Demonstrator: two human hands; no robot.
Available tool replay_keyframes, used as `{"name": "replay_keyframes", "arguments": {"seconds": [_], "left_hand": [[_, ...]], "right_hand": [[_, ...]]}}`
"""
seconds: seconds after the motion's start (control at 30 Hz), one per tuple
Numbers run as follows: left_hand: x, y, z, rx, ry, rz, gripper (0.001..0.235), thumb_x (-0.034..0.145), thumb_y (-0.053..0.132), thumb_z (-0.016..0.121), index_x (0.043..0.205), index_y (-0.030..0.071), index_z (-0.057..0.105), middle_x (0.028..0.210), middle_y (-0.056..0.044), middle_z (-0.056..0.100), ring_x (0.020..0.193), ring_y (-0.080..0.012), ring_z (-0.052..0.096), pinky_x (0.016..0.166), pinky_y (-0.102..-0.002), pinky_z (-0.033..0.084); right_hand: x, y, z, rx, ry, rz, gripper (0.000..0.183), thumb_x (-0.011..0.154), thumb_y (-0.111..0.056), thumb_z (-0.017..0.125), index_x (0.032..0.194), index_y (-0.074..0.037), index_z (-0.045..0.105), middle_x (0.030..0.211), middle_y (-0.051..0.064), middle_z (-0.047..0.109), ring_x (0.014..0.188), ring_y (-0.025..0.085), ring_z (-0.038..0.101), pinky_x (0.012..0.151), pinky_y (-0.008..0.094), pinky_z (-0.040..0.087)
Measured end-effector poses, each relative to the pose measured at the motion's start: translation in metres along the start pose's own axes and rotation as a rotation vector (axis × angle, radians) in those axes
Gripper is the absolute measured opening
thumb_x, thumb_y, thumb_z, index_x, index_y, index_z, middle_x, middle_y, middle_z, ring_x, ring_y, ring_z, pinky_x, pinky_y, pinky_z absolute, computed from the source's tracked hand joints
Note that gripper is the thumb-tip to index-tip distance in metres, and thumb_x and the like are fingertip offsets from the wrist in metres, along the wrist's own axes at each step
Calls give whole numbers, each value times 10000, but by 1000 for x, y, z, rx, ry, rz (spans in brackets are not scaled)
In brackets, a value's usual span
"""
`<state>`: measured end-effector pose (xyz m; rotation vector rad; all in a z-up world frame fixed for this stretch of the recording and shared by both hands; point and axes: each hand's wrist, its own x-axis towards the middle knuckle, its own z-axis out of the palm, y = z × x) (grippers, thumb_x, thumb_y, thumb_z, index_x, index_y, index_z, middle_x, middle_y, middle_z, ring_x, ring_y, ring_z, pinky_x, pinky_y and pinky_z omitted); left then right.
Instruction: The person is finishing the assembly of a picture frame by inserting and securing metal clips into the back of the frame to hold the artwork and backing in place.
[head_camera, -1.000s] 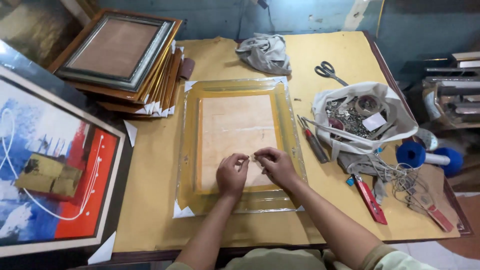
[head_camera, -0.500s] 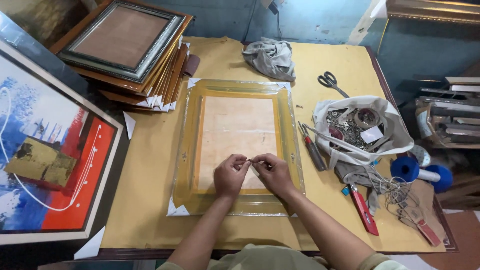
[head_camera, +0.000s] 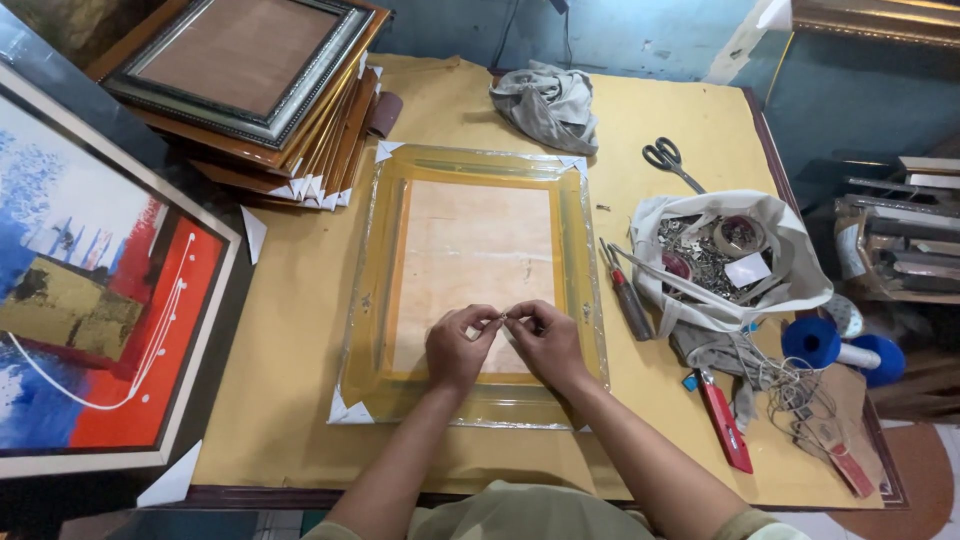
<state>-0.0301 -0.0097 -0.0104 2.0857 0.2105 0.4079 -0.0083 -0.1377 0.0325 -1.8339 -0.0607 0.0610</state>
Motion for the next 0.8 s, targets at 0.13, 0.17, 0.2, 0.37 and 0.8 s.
{"name": "replay_keyframes", "arguments": {"seconds": [0.13, 0.17, 0.2, 0.37, 0.8], "left_hand": [[0, 0, 1, -29, 12, 12, 122, 652, 216, 724, 721, 281, 648, 669, 72, 662, 652, -118, 613, 640, -272, 478], [-1, 1, 1, -25, 56, 23, 125, 639, 201, 728, 692, 266, 635, 626, 56, 643, 640, -131, 614, 625, -274, 479], [-2, 1, 2, -21, 100, 33, 133, 627, 187, 733, 662, 250, 622, 583, 39, 624, 627, -144, 615, 610, -276, 480], [-4, 2, 3, 31, 158, 68, 162, 596, 183, 740, 640, 245, 597, 560, 44, 599, 616, -143, 611, 597, -272, 479], [-5, -4, 7, 81, 193, 136, 211, 579, 194, 747, 626, 237, 546, 540, 51, 541, 593, -151, 595, 573, -274, 468]], "right_hand": [[3, 7, 0, 4, 13, -4, 104, 690, -39, 695, 786, -75, 679, 477, 37, 470, 456, 81, 473, 408, 225, 428], [3, 8, 0, 10, 5, 7, 102, 690, -33, 689, 786, -66, 676, 478, 40, 474, 457, 84, 480, 409, 224, 427], [3, 9, 1, 16, -2, 18, 100, 691, -27, 683, 786, -57, 673, 478, 42, 478, 457, 87, 487, 411, 223, 426], [3, 14, 2, -47, -16, -39, 92, 667, -44, 695, 752, -77, 682, 469, 52, 501, 441, 95, 507, 402, 212, 415], [2, 25, 2, -173, -43, -174, 56, 689, -86, 663, 740, -108, 666, 526, 63, 553, 452, 129, 504, 417, 230, 403]]}}
